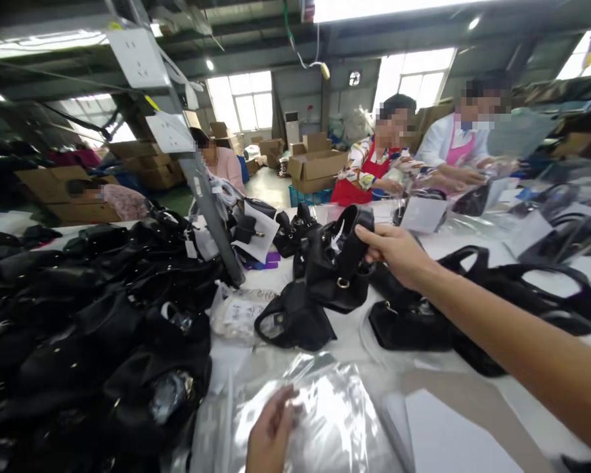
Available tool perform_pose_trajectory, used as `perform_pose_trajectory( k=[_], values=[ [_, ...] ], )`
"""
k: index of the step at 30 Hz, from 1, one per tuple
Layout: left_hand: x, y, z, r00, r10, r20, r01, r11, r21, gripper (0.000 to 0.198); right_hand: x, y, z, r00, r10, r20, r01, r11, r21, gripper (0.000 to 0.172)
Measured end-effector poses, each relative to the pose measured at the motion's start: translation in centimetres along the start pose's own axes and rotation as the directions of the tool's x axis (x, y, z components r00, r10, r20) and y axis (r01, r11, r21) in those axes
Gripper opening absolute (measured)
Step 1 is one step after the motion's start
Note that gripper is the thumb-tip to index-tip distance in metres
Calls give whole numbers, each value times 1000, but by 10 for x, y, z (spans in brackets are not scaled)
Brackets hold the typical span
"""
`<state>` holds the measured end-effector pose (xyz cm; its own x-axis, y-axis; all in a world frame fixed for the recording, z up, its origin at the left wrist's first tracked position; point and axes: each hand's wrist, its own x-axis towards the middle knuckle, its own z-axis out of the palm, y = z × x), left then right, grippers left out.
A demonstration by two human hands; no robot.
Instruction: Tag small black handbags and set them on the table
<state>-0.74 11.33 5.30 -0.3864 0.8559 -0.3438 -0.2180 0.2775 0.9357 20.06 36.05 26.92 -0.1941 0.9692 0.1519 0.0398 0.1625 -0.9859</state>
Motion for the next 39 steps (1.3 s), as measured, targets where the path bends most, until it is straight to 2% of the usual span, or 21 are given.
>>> perform_pose_trajectory(
  k=[3, 5, 7, 10, 14, 15, 17, 19, 21, 23, 24, 25, 27, 29, 30, 32, 34, 36, 39],
  values=[
    [-8, 19, -11, 981, 130, 146, -143, 986, 81, 65, -94, 9, 48, 990, 139, -10, -137, 985, 102, 39],
    [-16, 17, -23, 967, 149, 208, -188, 965, 181, 68, -152, 26, 79, 968, 244, -53, -232, 957, 174, 38],
    [-29, 3, -41, 973, 92, 212, -144, 959, 243, 65, -204, 45, 107, 941, 326, -95, -297, 926, 234, 37],
    [-50, -29, -73, 976, -28, 217, -24, 972, 234, 56, -269, 72, 143, 908, 393, -141, -343, 895, 285, 36],
    [-61, -57, -108, 960, -68, 271, 4, 974, 228, 47, -325, 97, 173, 890, 441, -117, -395, 873, 287, 36],
    [-61, -59, -113, 960, -68, 273, -2, 968, 250, 46, -333, 101, 174, 892, 446, -72, -415, 872, 260, 35],
    [-61, -60, -121, 961, -58, 271, -33, 948, 318, 42, -346, 106, 169, 912, 400, 88, -408, 905, 118, 31],
    [-68, -55, -128, 974, 19, 225, -107, 916, 385, 39, -356, 110, 155, 927, 284, 247, -261, 958, -121, 26],
    [-86, -46, -135, 971, 204, 125, -238, 868, 435, 33, -366, 115, 136, 934, 177, 309, -68, 940, -334, 23],
    [-112, -34, -138, 909, 407, 94, -403, 796, 452, 26, -377, 122, 120, 945, 121, 303, 34, 887, -461, 25],
    [-127, -29, -137, 868, 473, 153, -488, 752, 443, 23, -382, 127, 114, 945, 117, 307, 57, 863, -503, 28],
    [-140, -25, -135, 826, 497, 266, -563, 712, 420, 23, -388, 132, 111, 940, 120, 318, 78, 835, -545, 30],
    [-160, -22, -123, 727, 430, 535, -661, 649, 377, 22, -397, 144, 110, 923, 152, 354, 126, 750, -649, 31],
    [-167, -28, -105, 657, 277, 701, -693, 589, 417, 26, -402, 155, 116, 899, 219, 379, 170, 624, -763, 31],
    [-166, -33, -96, 652, 195, 733, -692, 548, 470, 31, -404, 160, 120, 890, 260, 373, 181, 550, -815, 31],
    [-158, -44, -82, 677, 62, 733, -677, 441, 589, 40, -406, 167, 128, 882, 337, 329, 177, 411, -894, 31],
    [-148, -52, -75, 706, -34, 707, -659, 335, 674, 45, -406, 171, 132, 878, 382, 289, 165, 324, -932, 31],
    [-141, -55, -73, 729, -91, 678, -638, 266, 722, 46, -405, 173, 131, 869, 402, 289, 170, 308, -936, 29],
    [-137, -54, -72, 753, -165, 637, -600, 227, 767, 43, -404, 175, 127, 854, 413, 317, 176, 343, -923, 25]
  ],
)
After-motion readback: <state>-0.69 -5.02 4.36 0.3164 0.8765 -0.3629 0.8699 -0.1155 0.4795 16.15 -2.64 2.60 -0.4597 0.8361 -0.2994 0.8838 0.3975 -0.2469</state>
